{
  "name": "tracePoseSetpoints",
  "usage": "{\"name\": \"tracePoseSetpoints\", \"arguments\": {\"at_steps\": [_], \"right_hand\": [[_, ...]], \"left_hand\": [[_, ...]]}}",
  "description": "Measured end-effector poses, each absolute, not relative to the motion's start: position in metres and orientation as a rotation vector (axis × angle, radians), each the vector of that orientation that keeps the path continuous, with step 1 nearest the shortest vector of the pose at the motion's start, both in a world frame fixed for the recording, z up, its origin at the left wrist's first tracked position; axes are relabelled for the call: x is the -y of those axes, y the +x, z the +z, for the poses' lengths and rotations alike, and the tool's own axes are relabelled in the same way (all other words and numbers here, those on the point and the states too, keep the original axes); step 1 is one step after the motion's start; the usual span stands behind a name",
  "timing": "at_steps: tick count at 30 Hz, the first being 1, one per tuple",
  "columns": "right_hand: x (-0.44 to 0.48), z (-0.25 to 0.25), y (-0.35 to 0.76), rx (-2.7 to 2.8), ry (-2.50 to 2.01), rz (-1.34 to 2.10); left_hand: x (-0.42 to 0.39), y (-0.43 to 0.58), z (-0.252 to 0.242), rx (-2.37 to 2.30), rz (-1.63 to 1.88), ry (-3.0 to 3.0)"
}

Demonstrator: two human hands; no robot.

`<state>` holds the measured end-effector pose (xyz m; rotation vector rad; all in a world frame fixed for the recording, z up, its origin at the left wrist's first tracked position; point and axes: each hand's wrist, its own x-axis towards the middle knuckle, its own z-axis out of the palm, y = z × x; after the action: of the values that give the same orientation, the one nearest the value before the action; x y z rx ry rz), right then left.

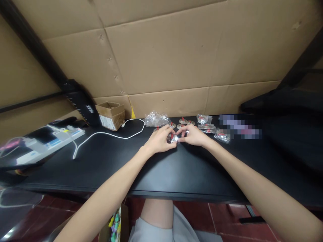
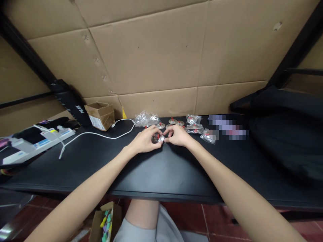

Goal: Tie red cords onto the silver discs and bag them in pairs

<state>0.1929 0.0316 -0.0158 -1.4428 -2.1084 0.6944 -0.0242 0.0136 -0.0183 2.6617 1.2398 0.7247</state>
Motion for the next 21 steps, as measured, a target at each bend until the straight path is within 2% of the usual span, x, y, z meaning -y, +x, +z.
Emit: {"name": "tracePoseSetpoints", "arguments": {"at_steps": [21], "right_hand": [[-0.033, -0.016, 0.193, 2.075, -1.451, 0.917]], "left_hand": [[-0.025, -0.041, -0.012, -0.959, 0.556, 2.769]]}}
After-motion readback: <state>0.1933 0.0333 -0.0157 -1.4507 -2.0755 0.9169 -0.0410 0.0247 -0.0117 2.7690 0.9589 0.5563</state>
